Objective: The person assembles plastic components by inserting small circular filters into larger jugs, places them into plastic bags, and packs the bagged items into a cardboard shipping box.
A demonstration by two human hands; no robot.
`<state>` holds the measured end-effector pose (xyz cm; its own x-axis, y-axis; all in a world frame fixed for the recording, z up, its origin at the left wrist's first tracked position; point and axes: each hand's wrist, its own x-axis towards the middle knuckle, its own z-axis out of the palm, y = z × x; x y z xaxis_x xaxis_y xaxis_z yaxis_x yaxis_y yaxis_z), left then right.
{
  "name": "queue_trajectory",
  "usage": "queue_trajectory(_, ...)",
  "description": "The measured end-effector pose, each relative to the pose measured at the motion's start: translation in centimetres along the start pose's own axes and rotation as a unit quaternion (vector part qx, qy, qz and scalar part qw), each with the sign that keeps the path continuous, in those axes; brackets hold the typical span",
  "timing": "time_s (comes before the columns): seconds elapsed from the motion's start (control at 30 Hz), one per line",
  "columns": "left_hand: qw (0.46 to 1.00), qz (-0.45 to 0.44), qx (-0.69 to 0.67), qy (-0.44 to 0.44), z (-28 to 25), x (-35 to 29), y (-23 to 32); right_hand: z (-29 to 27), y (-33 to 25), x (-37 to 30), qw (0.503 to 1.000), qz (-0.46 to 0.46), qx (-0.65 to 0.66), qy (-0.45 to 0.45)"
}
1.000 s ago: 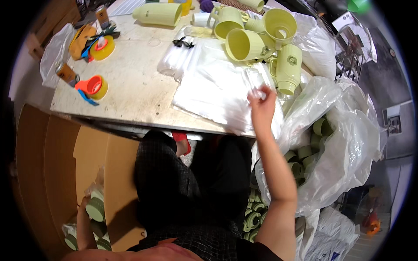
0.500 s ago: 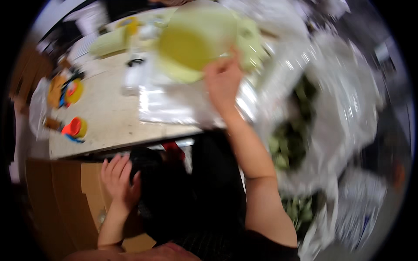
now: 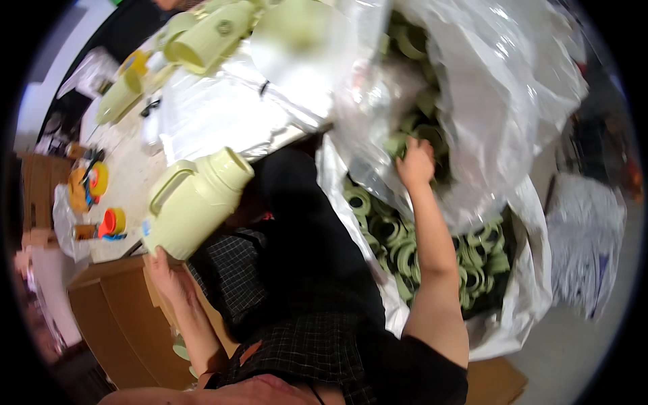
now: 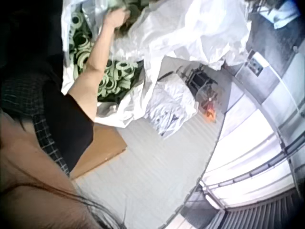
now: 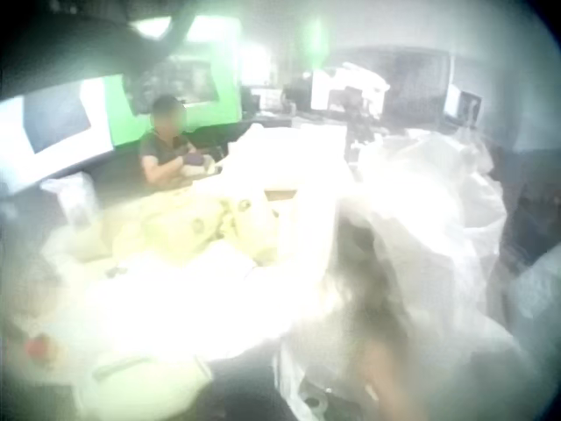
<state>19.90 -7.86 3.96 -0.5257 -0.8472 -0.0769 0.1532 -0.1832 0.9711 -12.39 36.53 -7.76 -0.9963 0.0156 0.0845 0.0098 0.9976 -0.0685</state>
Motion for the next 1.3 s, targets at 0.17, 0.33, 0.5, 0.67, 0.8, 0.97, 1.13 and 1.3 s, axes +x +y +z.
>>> queue_trajectory(0.17,0.988,-0.121,-0.093,-0.02,2.3,-1.4,-0.2,-4.6,-6.4,-4.4,0.709,0.065,0.7,-0.048)
queue_trajectory(0.33,0.991,-0.115,-0.054,-0.052,0.9,-2.6,0.0,-7.3,-19.2,-11.0,0.476,0.004,0.784,-0.399)
queue_trajectory(0.5,0.982,-0.178,-0.032,-0.055,0.5,-2.6,0.9,-11.8,-18.6,-11.4,0.66,-0.421,0.622,0.0)
queue_trajectory(0.67,0.985,0.144,0.081,-0.049,3.1,-3.3,3.9,-9.8,-20.3,-16.6,0.667,-0.074,0.726,-0.152)
queue_trajectory(0.8,0.961,0.249,0.032,-0.118,6.4,0.2,5.6,-7.8,-17.4,-23.1,0.596,-0.046,0.733,-0.324)
queue_trajectory(0.97,0.906,0.094,-0.009,-0.413,7.4,2.9,-3.8,-5.1,-4.9,-21.4,0.839,-0.068,0.502,-0.197)
queue_trajectory(1.13,0.926,0.009,0.167,-0.338,13.2,-2.0,-1.2,9.8,11.2,-25.7,0.946,0.131,0.054,-0.293)
queue_trajectory(1.3,0.775,0.172,0.522,-0.313,7.9,-8.2,1.8,15.8,11.5,-28.9,0.914,0.195,0.006,-0.356)
